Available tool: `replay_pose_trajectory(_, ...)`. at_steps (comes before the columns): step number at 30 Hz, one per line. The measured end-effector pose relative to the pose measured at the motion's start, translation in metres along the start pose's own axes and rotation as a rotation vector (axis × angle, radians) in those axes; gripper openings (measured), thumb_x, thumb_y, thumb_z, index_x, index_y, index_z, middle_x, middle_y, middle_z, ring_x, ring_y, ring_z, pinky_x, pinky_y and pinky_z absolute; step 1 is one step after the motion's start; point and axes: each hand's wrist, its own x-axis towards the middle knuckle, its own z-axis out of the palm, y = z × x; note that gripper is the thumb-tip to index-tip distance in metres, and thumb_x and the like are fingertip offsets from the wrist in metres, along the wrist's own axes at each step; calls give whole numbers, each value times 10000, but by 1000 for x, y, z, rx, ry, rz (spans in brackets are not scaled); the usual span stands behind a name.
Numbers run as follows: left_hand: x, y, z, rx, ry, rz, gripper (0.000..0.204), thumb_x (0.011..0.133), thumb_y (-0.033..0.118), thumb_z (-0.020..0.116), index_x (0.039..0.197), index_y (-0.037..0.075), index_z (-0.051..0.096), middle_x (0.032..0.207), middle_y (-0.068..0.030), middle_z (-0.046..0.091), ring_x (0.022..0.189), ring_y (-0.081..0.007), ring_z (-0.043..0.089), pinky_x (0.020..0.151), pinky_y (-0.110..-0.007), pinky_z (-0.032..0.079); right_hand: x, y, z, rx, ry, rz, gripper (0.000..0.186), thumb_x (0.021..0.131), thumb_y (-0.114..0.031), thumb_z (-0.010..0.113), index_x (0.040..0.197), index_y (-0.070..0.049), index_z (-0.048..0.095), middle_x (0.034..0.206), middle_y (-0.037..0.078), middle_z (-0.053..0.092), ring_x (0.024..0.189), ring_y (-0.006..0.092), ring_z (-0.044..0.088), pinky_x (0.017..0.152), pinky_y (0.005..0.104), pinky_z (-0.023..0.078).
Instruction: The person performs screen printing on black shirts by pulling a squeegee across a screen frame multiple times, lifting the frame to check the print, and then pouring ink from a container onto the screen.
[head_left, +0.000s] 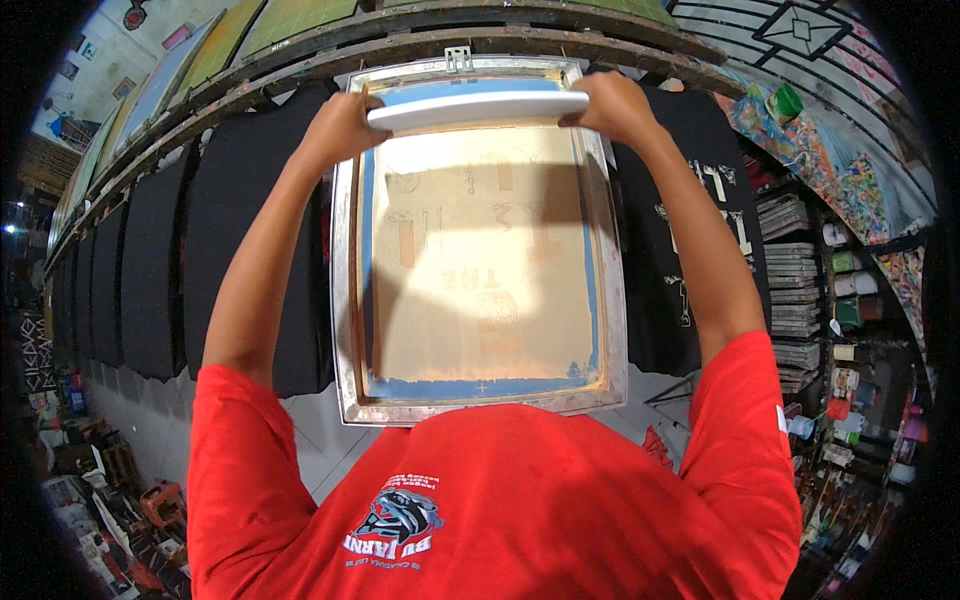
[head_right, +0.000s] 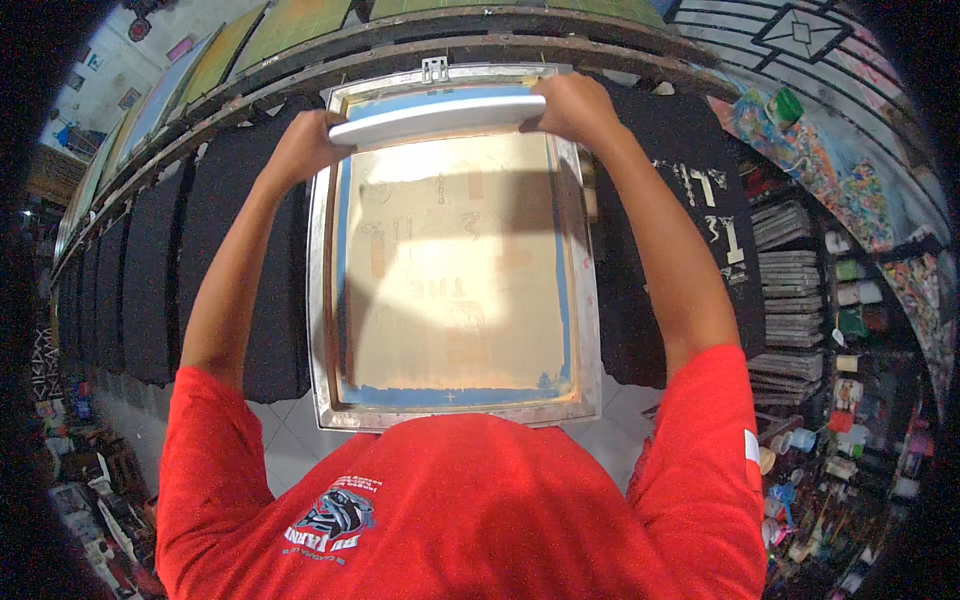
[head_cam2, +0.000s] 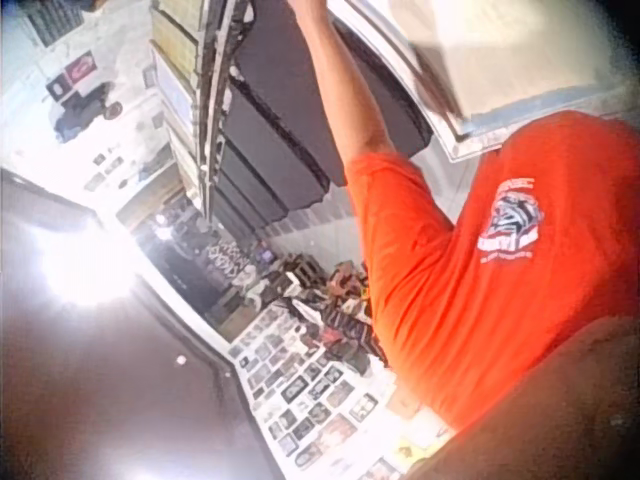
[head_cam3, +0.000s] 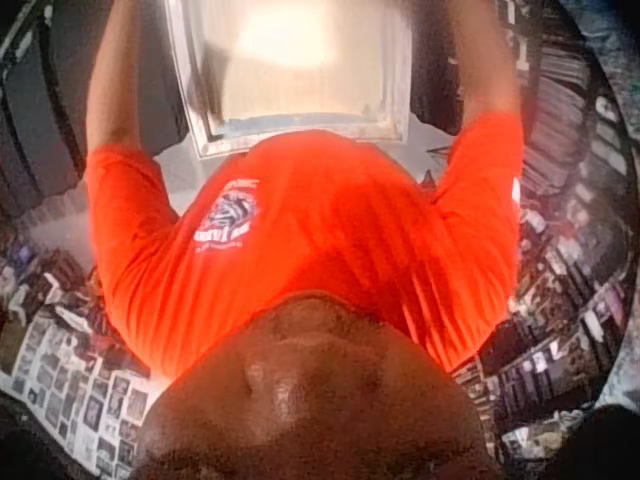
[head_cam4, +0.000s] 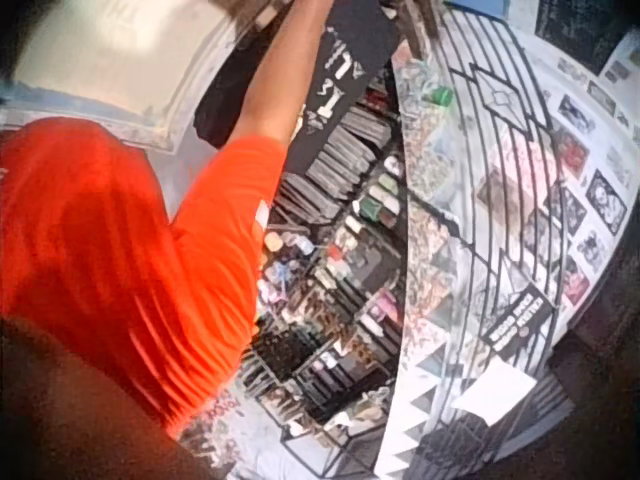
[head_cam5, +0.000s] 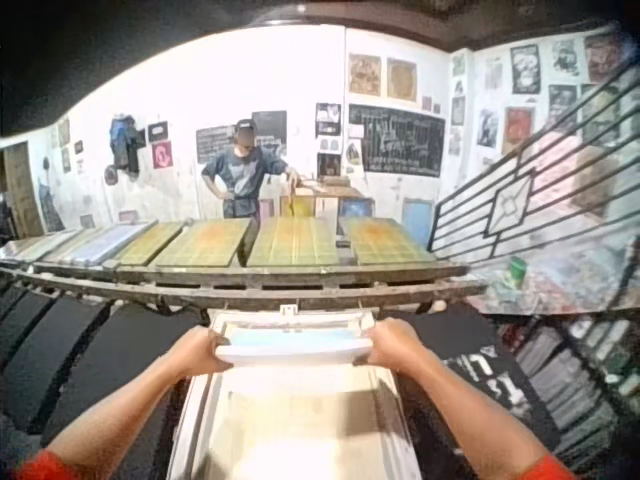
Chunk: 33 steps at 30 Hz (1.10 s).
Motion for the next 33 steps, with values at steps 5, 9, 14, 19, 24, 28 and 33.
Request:
replay_pose_trajectory(5, -137, 73, -14, 74, 86, 84, 287, 668, 168, 789, 930, 69, 725, 878, -135, 691, 806, -336, 666, 722, -424, 543, -143, -60, -22, 145, 82, 77, 272, 683, -327, 828, 866, -146, 740, 894, 96, 709, 833, 308, 675, 732, 408, 538)
replay_pose_trajectory(9, -271, 128, 7, -9, 47, 100, 384, 612, 114, 814, 970, 61, 687, 915, -120, 662, 855, -323, 650, 725, -417, 544, -284, -114, 4, 200, 178, 22, 315, 619, -79, 746, 930, -117, 710, 899, 93, 705, 861, 302, 673, 732, 422, 538)
replay_pose_trajectory(14, -367, 160, 57, -57, 27, 20, 457, 576, 43, 805, 1016, 40, 681, 982, -118, 660, 937, -321, 635, 794, -411, 538, -375, -156, 48, 196, 220, -1, 359, 605, -57, 736, 961, -76, 688, 973, 70, 698, 931, 283, 656, 817, 402, 521)
replay_pose_trajectory(19, -389, 165, 76, -71, 45, -10, 502, 616, 80, 799, 1089, 40, 636, 1057, -136, 617, 1007, -342, 590, 857, -432, 496, -400, -167, 81, 156, 288, 59, 459, 590, -169, 806, 1022, -69, 688, 1042, 85, 686, 992, 296, 642, 855, 410, 514)
replay_pose_trajectory(24, -397, 165, 80, -131, 35, -13, 565, 619, 166, 821, 1125, 22, 613, 1112, -167, 588, 1054, -364, 560, 895, -449, 470, -408, -173, 69, 240, 158, 77, 607, 607, -350, 855, 1104, -56, 666, 1135, 109, 656, 1085, 324, 607, 916, 432, 493)
replay_pose_trajectory(28, -398, 166, 77, -128, 79, -66, 736, 579, 277, 875, 1204, 15, 587, 1216, -183, 568, 1144, -382, 539, 965, -458, 450, -413, -166, 62, 318, 245, 103, 668, 700, -418, 819, 1217, -44, 620, 1248, 163, 607, 1155, 360, 571, 978, 446, 459)
replay_pose_trajectory(33, -407, 156, 75, -250, 153, -200, 932, 583, 352, 883, 1363, 39, 479, 1396, -222, 454, 1296, -394, 432, 1074, -469, 369, -428, -132, 93, 481, 388, 505, 612, 836, -345, 725, 1320, -20, 540, 1331, 205, 544, 1217, 359, 531, 999, 430, 447)
